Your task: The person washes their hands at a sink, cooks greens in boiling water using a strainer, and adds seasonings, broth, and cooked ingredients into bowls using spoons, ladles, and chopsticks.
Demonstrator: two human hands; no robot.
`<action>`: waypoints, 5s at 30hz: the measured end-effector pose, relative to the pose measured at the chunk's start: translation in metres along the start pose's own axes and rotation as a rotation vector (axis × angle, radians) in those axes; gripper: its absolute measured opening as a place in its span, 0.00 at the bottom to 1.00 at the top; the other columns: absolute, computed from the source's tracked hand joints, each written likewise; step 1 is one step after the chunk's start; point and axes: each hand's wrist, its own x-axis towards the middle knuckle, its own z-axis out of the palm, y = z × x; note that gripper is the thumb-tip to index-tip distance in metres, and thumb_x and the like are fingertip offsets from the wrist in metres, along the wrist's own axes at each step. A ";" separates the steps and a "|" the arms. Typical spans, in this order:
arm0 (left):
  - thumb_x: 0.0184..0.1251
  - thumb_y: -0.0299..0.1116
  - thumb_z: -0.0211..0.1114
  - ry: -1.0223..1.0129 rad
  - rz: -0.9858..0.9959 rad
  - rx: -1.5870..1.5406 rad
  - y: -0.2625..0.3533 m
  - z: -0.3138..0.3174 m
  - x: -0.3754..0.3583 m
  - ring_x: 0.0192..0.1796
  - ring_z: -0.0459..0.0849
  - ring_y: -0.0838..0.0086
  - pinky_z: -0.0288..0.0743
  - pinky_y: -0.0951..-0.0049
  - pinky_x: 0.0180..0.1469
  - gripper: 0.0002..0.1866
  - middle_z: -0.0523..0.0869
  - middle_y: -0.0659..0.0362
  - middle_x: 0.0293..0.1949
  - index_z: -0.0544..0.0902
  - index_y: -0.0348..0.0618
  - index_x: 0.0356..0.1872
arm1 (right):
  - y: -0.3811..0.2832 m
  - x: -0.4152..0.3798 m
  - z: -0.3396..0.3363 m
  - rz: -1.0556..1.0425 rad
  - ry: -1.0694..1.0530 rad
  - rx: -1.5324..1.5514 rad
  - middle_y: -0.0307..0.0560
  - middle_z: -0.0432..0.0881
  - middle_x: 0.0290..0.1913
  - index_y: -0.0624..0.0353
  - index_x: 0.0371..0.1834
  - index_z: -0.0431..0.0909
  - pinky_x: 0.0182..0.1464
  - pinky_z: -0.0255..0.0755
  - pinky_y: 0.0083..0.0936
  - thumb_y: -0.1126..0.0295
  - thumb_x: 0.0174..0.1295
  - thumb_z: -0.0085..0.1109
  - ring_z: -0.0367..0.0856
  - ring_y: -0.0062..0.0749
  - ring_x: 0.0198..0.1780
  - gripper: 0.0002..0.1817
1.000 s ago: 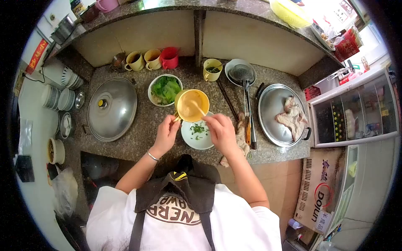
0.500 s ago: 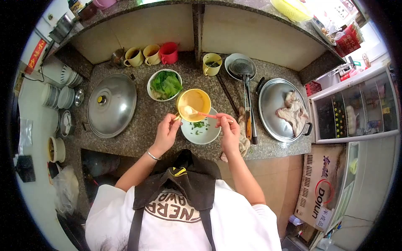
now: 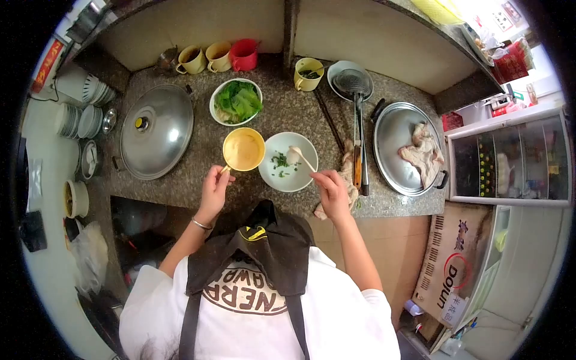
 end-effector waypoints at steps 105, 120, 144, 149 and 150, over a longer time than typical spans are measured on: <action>0.68 0.38 0.50 -0.246 -0.094 -0.377 0.062 -0.001 0.113 0.37 0.77 0.80 0.71 0.79 0.40 0.12 0.77 0.64 0.33 0.74 0.40 0.38 | -0.043 0.113 0.044 0.237 0.034 0.557 0.38 0.75 0.30 0.57 0.63 0.57 0.38 0.68 0.17 0.71 0.52 0.63 0.73 0.19 0.33 0.35; 0.66 0.31 0.53 -0.188 0.034 0.020 0.049 0.014 0.028 0.30 0.72 0.83 0.67 0.82 0.34 0.09 0.76 0.65 0.26 0.75 0.35 0.34 | -0.026 0.048 0.029 0.411 0.298 0.673 0.34 0.71 0.24 0.62 0.39 0.73 0.31 0.61 0.13 0.66 0.65 0.47 0.66 0.14 0.27 0.10; 0.65 0.32 0.53 -0.124 -0.181 -0.138 0.006 -0.005 -0.012 0.30 0.72 0.84 0.67 0.83 0.34 0.09 0.76 0.65 0.26 0.76 0.36 0.33 | -0.045 0.029 -0.036 -0.286 0.290 0.142 0.48 0.75 0.28 0.66 0.32 0.75 0.30 0.69 0.19 0.84 0.55 0.49 0.75 0.28 0.28 0.05; 0.65 0.32 0.53 -0.230 -0.136 -0.092 0.021 0.017 -0.007 0.30 0.72 0.84 0.67 0.83 0.33 0.09 0.76 0.65 0.27 0.76 0.35 0.34 | -0.034 0.030 -0.006 0.114 0.118 0.243 0.47 0.76 0.26 0.64 0.36 0.76 0.31 0.69 0.21 0.78 0.58 0.51 0.76 0.27 0.28 0.05; 0.65 0.32 0.53 -0.229 -0.138 -0.105 0.019 0.023 -0.006 0.30 0.72 0.84 0.67 0.82 0.33 0.09 0.77 0.65 0.26 0.76 0.35 0.33 | -0.033 0.030 0.000 0.142 0.057 0.200 0.47 0.77 0.28 0.63 0.37 0.76 0.32 0.70 0.21 0.78 0.57 0.52 0.76 0.28 0.29 0.06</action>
